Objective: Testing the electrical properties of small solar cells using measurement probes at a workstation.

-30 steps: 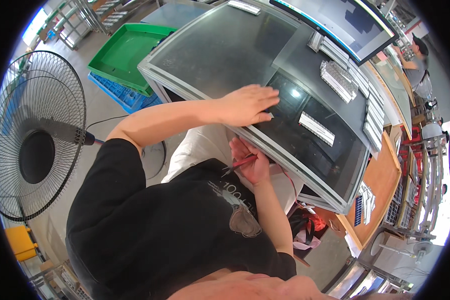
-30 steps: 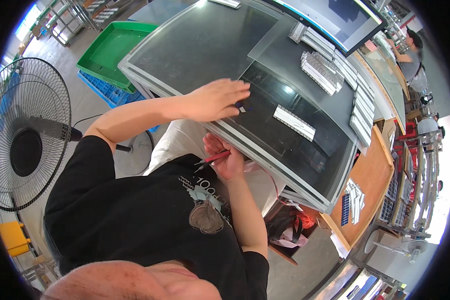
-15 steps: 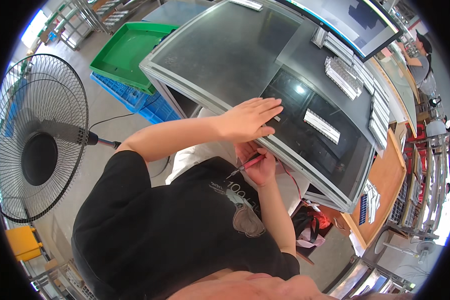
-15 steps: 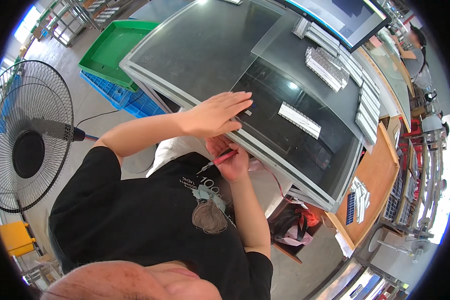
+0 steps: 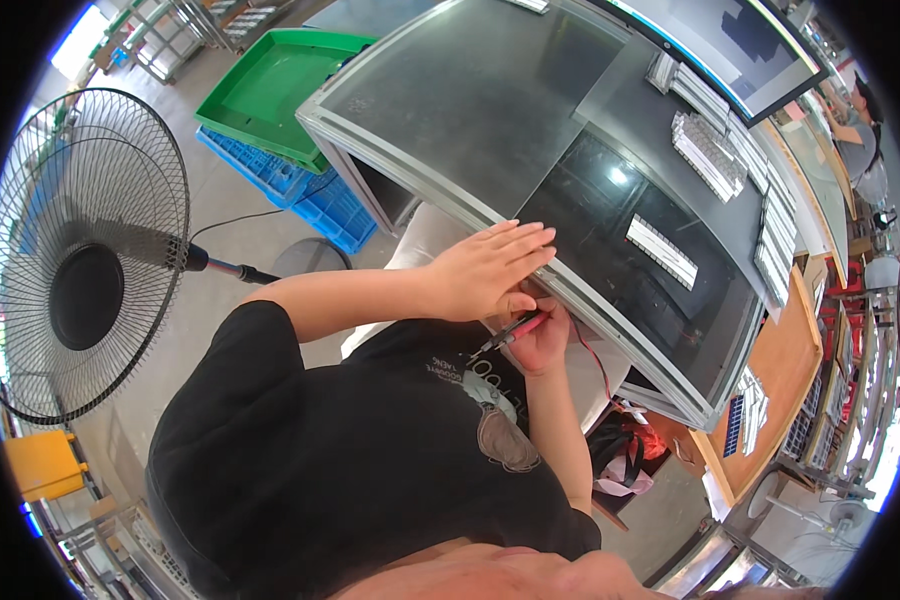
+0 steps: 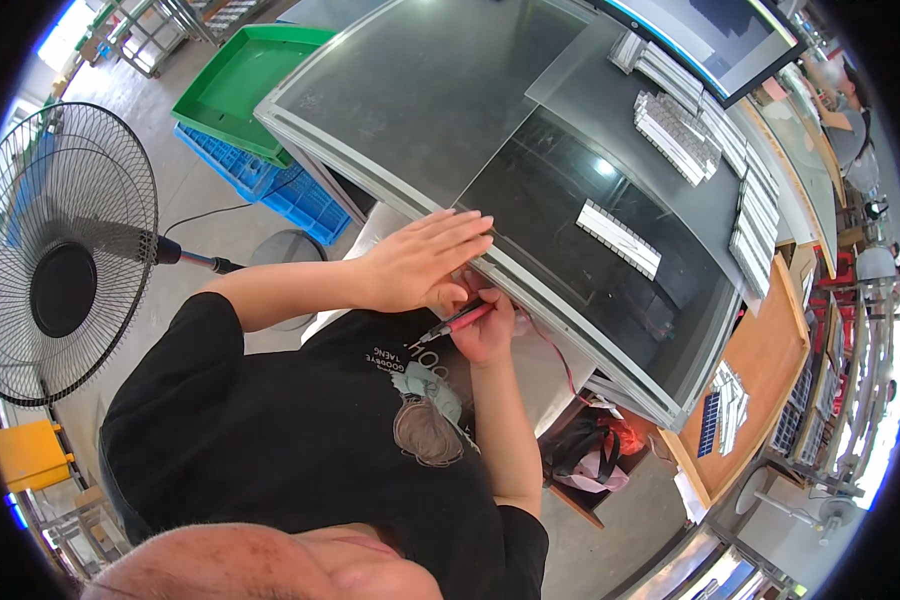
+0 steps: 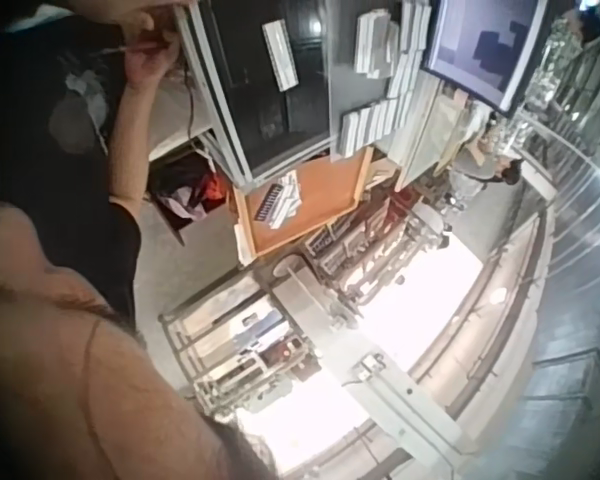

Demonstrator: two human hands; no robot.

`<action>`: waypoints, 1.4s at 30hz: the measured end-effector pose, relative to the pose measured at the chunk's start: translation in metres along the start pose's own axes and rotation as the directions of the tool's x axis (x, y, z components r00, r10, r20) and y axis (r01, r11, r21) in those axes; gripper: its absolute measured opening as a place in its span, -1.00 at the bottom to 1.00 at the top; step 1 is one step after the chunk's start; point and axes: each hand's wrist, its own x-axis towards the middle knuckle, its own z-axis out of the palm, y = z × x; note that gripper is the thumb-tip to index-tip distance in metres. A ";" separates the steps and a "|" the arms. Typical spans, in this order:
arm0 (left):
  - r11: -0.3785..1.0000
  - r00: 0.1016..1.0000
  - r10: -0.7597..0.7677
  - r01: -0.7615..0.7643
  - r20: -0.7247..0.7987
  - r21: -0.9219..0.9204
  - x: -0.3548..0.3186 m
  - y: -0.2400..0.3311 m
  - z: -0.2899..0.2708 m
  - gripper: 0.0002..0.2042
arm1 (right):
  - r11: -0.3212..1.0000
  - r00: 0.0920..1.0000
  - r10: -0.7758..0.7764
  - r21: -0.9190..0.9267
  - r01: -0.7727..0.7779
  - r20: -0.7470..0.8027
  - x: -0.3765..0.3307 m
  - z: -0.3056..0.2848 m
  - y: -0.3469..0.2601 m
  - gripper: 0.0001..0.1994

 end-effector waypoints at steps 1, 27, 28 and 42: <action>0.999 0.999 0.037 -0.037 0.016 0.016 -0.002 0.004 0.004 -0.41 | 0.999 0.996 -0.036 -0.037 0.039 0.086 0.001 -0.014 -0.002 -0.56; 0.833 0.995 -0.040 0.082 0.089 -0.547 -0.021 0.021 0.002 -0.73 | 0.897 0.921 -0.367 -0.312 0.312 -0.133 -0.164 0.042 -0.073 -0.89; 0.825 0.992 -0.050 0.106 0.115 -0.555 -0.023 0.021 0.003 -0.74 | 0.671 0.781 -0.620 -0.566 0.479 -0.075 -0.186 0.071 -0.086 -0.89; 0.781 0.920 0.222 0.030 0.322 -0.624 -0.004 0.045 0.028 -0.74 | 0.476 0.322 -0.878 -0.577 0.664 -0.354 -0.251 0.016 -0.227 -0.68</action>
